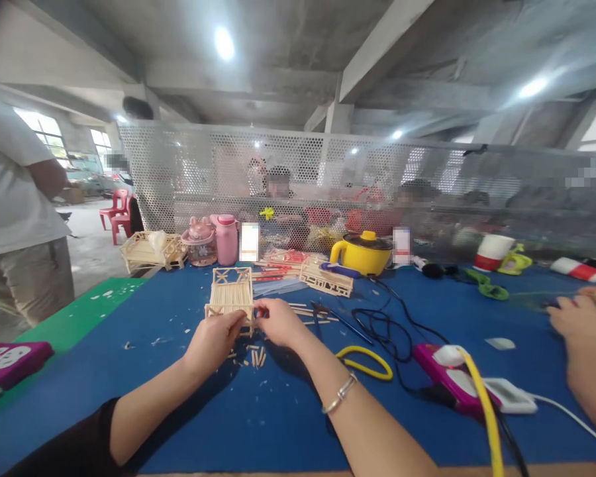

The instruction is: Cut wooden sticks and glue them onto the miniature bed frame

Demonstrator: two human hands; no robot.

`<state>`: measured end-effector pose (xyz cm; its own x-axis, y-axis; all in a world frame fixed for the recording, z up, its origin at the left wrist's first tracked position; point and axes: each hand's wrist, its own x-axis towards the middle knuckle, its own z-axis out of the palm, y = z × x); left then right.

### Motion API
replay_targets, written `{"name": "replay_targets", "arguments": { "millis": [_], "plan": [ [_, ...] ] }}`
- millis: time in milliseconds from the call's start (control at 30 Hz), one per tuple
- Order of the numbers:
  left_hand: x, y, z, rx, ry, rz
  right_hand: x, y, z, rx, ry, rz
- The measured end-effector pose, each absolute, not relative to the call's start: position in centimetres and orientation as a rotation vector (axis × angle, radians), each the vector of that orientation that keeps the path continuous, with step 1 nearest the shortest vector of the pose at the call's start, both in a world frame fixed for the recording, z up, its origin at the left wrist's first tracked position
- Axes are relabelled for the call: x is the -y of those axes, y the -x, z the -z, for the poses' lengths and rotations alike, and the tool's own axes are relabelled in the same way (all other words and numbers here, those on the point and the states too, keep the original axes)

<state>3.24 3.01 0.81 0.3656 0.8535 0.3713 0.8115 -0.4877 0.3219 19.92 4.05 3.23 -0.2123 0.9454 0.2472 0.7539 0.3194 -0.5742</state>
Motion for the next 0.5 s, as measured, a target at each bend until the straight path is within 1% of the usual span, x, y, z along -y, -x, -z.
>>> {"name": "replay_targets", "arguments": {
  "millis": [133,300,500],
  "plan": [
    [-3.2,-3.4,-0.6,-1.537,-2.514,-0.82,-4.6,-19.8,-1.4,1.879,1.386,-0.436],
    [-3.5,-3.5,-0.3,-1.55,-2.491,-0.871,-3.7,-19.6,-0.8,1.805,1.281,-0.359],
    [-3.6,-3.4,0.0,-1.52,-2.447,-0.901,-4.1,-19.5,-0.3,1.772,1.317,-0.332]
  ]
}}
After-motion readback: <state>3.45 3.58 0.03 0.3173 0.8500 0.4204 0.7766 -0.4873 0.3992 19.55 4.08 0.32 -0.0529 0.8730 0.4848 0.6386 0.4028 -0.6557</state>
